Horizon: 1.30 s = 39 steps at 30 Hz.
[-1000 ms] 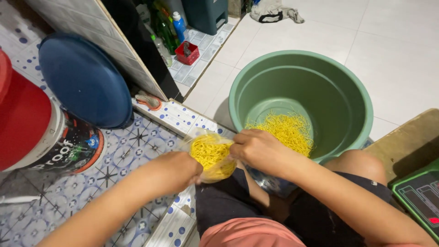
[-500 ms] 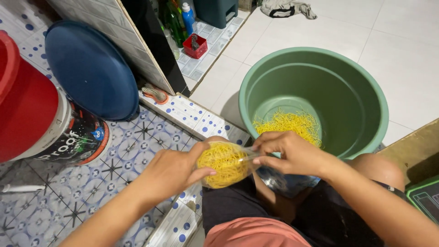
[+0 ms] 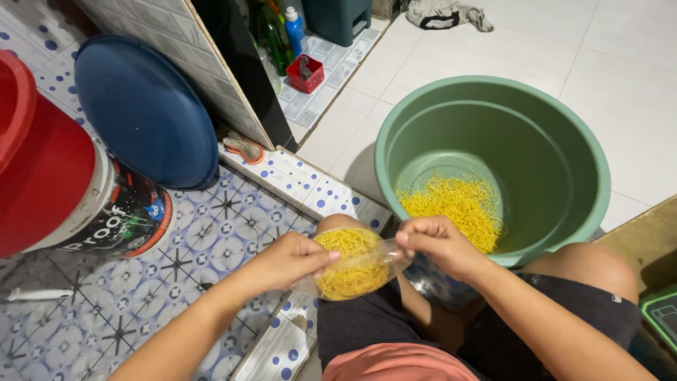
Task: Packaging yellow noodles into plastic bags and weighing them on a scale
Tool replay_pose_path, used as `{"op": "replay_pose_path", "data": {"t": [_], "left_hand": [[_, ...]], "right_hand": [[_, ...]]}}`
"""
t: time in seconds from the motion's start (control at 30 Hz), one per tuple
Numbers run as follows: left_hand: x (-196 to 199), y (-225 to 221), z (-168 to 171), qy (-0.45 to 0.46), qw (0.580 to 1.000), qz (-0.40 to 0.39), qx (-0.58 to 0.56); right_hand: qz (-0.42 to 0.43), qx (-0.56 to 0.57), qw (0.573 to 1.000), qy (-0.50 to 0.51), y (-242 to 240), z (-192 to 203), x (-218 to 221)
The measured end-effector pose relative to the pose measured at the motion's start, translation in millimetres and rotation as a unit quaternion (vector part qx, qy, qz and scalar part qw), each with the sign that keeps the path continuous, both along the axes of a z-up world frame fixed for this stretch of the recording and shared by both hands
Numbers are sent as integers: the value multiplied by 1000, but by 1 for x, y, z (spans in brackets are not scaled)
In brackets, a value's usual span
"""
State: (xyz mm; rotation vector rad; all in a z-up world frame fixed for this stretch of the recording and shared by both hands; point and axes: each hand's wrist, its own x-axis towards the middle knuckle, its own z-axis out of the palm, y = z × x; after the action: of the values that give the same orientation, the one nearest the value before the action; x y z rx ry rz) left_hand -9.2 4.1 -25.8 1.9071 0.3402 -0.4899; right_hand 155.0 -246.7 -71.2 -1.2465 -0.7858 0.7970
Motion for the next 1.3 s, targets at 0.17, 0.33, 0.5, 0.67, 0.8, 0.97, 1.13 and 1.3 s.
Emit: {"op": "replay_pose_path", "data": {"t": [0.17, 0.33, 0.5, 0.67, 0.8, 0.97, 1.13, 1.3], "left_hand": [[3, 5, -24, 39, 985, 87, -146], [6, -6, -23, 26, 943, 199, -267], [5, -1, -23, 25, 931, 169, -321], [0, -3, -17, 23, 945, 182, -271], [0, -12, 19, -56, 994, 91, -5], [-17, -30, 8, -357, 709, -16, 608], [-24, -59, 5, -327, 608, -82, 718], [-35, -44, -37, -332, 610, -39, 719]], "right_hand": [[-127, -157, 979, 10, 17, -22, 8], [-186, -192, 830, -490, 32, 49, -33], [-151, -113, 737, -649, 50, 31, -71], [-131, -125, 733, -655, 61, -5, -61], [-36, -208, 808, -550, 75, -8, -47], [112, -193, 963, -153, 92, -9, -21], [180, -250, 950, 59, 92, 7, -16], [219, -245, 930, 166, 93, 6, -16]]}}
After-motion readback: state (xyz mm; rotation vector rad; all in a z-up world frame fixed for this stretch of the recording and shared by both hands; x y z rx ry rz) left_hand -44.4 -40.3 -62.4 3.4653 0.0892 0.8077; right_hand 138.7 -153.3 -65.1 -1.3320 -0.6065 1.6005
